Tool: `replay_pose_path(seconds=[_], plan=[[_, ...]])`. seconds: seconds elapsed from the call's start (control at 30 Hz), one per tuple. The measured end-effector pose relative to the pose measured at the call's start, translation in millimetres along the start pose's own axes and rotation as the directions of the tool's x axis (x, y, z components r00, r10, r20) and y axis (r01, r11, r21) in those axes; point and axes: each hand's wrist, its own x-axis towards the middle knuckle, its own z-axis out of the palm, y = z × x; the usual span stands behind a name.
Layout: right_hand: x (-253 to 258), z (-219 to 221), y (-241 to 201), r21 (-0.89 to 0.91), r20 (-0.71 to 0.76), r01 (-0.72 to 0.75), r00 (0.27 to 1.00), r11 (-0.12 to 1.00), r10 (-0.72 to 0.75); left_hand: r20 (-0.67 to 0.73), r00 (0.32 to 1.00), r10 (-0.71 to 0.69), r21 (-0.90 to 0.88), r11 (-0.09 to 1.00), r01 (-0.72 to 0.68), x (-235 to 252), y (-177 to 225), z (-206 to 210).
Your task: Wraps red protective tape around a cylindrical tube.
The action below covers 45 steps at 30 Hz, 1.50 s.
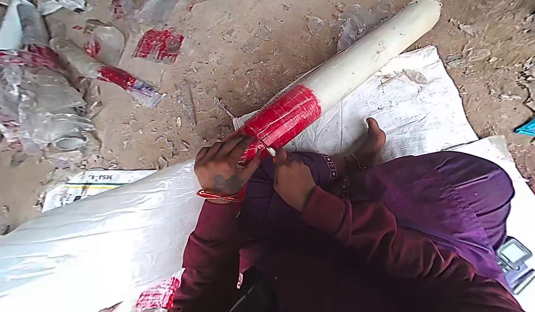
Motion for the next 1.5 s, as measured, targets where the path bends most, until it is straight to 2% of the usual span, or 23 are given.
replay_pose_path(seconds=[0.3,0.47,0.53,0.57,0.6,0.63,0.67,0.7,0.73,0.8,0.83,0.9,0.93,1.03,1.13,1.2,1.3,1.5], plan=[[-5.5,19.3,7.1,0.056,-0.011,-0.018,1.0,0.998,0.019,0.046,0.998,-0.035,-0.061,0.997,0.038,6.1,0.0,0.4],[-11.5,17.3,13.5,0.078,0.067,-0.039,0.997,0.996,0.034,0.062,0.997,-0.035,-0.068,0.997,0.04,8.3,2.1,-2.1],[-13.1,17.2,19.3,0.151,0.015,0.006,1.0,0.989,-0.009,0.083,0.996,-0.041,-0.07,0.996,0.047,12.2,2.2,-5.3],[-14.3,17.7,22.1,0.184,-0.065,0.057,0.997,0.981,-0.046,0.101,0.994,-0.046,-0.07,0.996,0.054,15.7,2.9,-7.2],[-15.9,19.8,23.8,0.206,-0.199,0.134,0.976,0.969,-0.092,0.115,0.991,-0.064,-0.064,0.995,0.072,17.9,3.9,-8.6],[-13.6,23.3,24.4,0.196,-0.402,0.239,0.904,0.951,-0.144,0.13,0.988,-0.078,-0.057,0.995,0.086,19.1,4.0,-9.5],[-4.8,22.0,24.1,0.149,-0.589,0.332,0.786,0.931,-0.186,0.134,0.987,-0.088,-0.052,0.994,0.095,19.8,3.9,-9.3],[7.2,13.3,22.3,0.092,-0.7,0.384,0.681,0.919,-0.214,0.134,0.986,-0.094,-0.054,0.993,0.102,19.8,4.1,-9.1],[20.3,0.9,19.2,0.035,-0.746,0.398,0.621,0.917,-0.241,0.125,0.988,-0.09,-0.047,0.994,0.097,18.9,4.0,-8.3],[53.0,-21.0,12.8,-0.101,-0.743,0.399,0.579,0.912,-0.335,0.065,0.996,-0.06,-0.02,0.998,0.061,15.6,4.0,-4.9],[68.8,-28.2,9.5,-0.164,-0.7,0.396,0.599,0.904,-0.389,0.023,0.999,-0.04,0.003,0.999,0.04,13.7,4.4,-2.7],[91.0,-36.2,2.6,-0.24,-0.555,0.386,0.698,0.891,-0.452,-0.047,0.999,-0.002,0.051,0.999,0.004,9.8,5.0,1.1],[97.8,-36.2,0.9,-0.282,-0.509,0.379,0.72,0.881,-0.472,-0.074,0.997,0.017,0.067,0.998,-0.012,7.4,4.7,2.9],[105.6,-37.0,-0.3,-0.308,-0.451,0.377,0.75,0.873,-0.483,-0.126,0.99,0.057,0.092,0.995,-0.046,-0.6,4.1,5.4],[108.9,-43.2,-3.9,-0.294,-0.413,0.351,0.792,0.889,-0.449,-0.117,0.992,0.055,0.142,0.989,-0.038,-7.9,11.4,1.2],[111.7,-42.8,-3.4,-0.289,-0.433,0.351,0.782,0.891,-0.448,-0.101,0.994,0.034,0.161,0.987,-0.018,-11.7,18.0,-1.8],[114.3,-36.1,0.2,-0.301,-0.502,0.357,0.729,0.884,-0.465,-0.076,0.997,0.006,0.151,0.989,0.006,-19.4,27.3,-5.8],[111.1,-33.5,4.3,-0.305,-0.542,0.375,0.688,0.876,-0.483,-0.036,0.997,-0.064,0.188,0.98,0.07,-34.1,50.9,-12.8]])
